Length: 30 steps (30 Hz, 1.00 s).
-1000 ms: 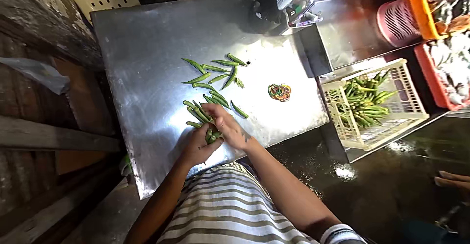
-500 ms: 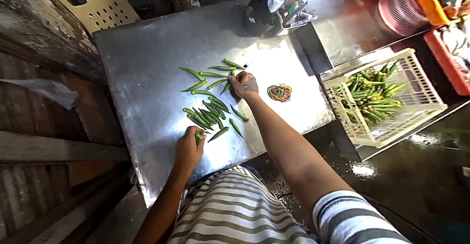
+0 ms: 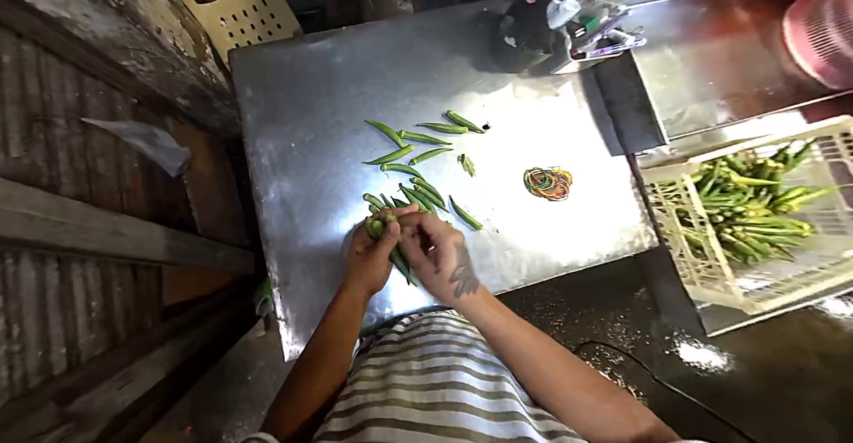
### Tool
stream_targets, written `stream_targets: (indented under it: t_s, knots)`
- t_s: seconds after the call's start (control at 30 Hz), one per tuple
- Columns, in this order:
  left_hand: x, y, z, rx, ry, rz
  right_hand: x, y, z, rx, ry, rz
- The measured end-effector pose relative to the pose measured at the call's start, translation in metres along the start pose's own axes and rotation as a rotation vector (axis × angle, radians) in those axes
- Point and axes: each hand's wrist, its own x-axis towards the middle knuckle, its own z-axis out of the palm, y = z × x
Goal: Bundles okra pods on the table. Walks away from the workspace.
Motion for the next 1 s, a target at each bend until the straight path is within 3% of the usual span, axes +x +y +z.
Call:
stream_targets:
  t_s: [0.1, 0.3, 0.43, 0.53, 0.67, 0.8, 0.87, 1.0]
  knots:
    - [0.001, -0.005, 0.008, -0.098, -0.055, -0.010, -0.007, 0.007, -0.002, -0.018, 0.074, -0.099]
    - [0.001, -0.011, 0.015, 0.024, -0.047, -0.068, -0.019, 0.009, -0.041, 0.065, -0.139, -0.048]
    - [-0.002, -0.019, 0.014, 0.072, -0.125, -0.087, -0.017, 0.009, -0.060, 0.147, 0.091, 0.090]
    - [-0.009, -0.027, 0.011, 0.195, -0.221, -0.084, -0.009, 0.018, -0.083, -0.025, 0.151, 0.078]
    - [-0.019, -0.029, 0.013, 0.323, -0.220, -0.214, -0.005, 0.061, -0.114, -0.344, 0.098, 0.175]
    - [-0.025, -0.024, 0.016, 0.359, -0.164, -0.332, 0.001, 0.137, -0.144, -0.469, 0.411, 0.529]
    - [-0.025, -0.018, 0.018, 0.346, -0.147, -0.353, 0.007, 0.169, -0.157, -0.605, 0.476, 0.657]
    - [-0.024, -0.011, 0.018, 0.291, -0.152, -0.384, 0.011, 0.195, -0.177, -0.749, 0.438, 0.573]
